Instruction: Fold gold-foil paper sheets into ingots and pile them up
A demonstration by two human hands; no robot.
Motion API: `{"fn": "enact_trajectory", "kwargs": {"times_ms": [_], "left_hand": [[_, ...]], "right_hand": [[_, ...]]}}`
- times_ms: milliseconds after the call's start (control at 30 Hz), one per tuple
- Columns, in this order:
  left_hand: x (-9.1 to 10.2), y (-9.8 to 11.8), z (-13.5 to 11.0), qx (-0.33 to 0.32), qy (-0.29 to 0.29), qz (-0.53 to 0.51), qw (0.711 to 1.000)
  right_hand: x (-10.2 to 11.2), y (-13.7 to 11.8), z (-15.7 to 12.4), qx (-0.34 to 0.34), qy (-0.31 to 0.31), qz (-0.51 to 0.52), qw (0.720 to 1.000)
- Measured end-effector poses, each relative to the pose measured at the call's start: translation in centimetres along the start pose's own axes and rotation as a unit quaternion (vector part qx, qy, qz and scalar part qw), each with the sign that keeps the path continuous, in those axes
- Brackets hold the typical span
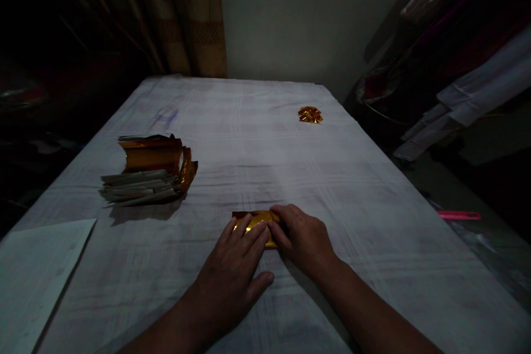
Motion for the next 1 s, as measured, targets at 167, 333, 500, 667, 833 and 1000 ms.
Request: {"fn": "enact_trajectory", "kwargs": {"times_ms": [167, 333, 500, 667, 833, 1000], "left_hand": [[-0.06, -0.04, -0.02, -0.006, 0.009, 0.012, 1.000], [-0.07, -0.03, -0.02, -0.011, 0.009, 0.019, 1.000], [0.16, 0.02, 0.11, -0.007, 0.008, 0.010, 1.000], [0.14, 0.03, 0.09, -0.003, 0.002, 0.011, 1.000], [-0.15, -0.10, -0.12, 0.011, 0.000, 0.017, 1.000], [-0.30, -0.22, -0.24, 0.019, 0.011, 0.012, 1.000]], "right_hand": [[0.23, 0.00, -0.13, -0.001, 0.002, -0.028, 1.000], [0.67, 0.02, -0.37, 0.029, 0.032, -0.011, 0.999], [1.00, -0.16, -0.47, 0.056, 0.034, 0.014, 0.998], [0.99, -0.43, -0.32, 0.051, 0.021, 0.002, 0.998], [0.90, -0.49, -0.30, 0.049, 0.013, -0.007, 0.999], [0.84, -0.43, -0.27, 0.050, 0.013, -0.009, 0.999]]}}
Point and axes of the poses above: each hand's wrist, its own z-axis towards the middle knuckle, its own x-axis out of the back of the hand, y = z × x, the point moved 5 cm from there along z, towards the middle knuckle, and after that the axes turned 10 degrees about y, right-handed, at the moved point
